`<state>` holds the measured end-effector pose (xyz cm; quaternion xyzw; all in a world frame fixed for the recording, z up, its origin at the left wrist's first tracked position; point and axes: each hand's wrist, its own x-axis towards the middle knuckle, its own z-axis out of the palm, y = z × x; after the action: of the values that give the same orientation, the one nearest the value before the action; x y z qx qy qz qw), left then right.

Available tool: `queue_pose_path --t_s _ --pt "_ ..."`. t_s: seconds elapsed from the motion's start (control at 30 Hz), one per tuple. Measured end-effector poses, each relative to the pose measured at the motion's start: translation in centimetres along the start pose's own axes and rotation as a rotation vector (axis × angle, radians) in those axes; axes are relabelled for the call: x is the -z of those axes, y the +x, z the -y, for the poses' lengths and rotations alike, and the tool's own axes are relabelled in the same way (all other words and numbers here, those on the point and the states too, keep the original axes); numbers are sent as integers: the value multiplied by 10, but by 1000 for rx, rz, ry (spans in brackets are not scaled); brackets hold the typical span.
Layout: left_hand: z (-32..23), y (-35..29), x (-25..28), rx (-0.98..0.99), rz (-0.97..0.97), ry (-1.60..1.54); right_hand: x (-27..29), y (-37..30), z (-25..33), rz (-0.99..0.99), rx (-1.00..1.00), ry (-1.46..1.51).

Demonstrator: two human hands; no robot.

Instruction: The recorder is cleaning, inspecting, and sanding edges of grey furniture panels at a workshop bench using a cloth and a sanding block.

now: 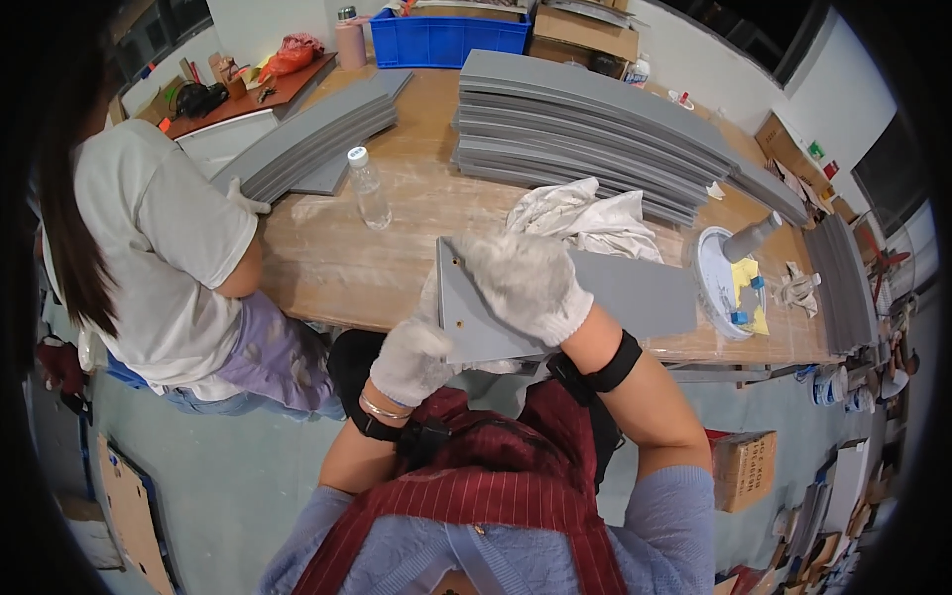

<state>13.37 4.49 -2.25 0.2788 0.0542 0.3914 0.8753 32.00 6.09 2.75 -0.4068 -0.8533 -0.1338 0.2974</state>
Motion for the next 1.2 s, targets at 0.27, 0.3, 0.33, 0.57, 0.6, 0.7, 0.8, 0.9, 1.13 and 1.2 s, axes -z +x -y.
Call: queue_pose_path --t_s 0.27,0.3,0.33,0.57,0.6,0.7,0.8,0.9,1.13,1.2 --pt "1 2 31 69 -76 -242 8 -34 25 248 106 192" --pt "1 2 31 80 -77 -286 1 -37 16 19 108 209" --pt "1 2 32 89 -79 -286 -6 -32 6 -96 90 143" --pt "5 7 40 71 -120 -413 -23 -35 46 187 147 218" --pt "5 8 39 55 -130 -611 -9 -28 43 255 39 333" --pt "-1 13 32 46 60 -291 -15 -32 14 155 -298 552" --pt "-2 18 31 47 10 -281 -24 -30 3 149 -463 364" --pt "1 21 32 46 -95 -241 -34 -33 -3 122 -644 405" --pt "22 24 57 7 -334 -6 -51 -33 -11 204 -673 484" --pt "23 22 54 -2 -330 -2 -55 -33 -11 190 -675 473"
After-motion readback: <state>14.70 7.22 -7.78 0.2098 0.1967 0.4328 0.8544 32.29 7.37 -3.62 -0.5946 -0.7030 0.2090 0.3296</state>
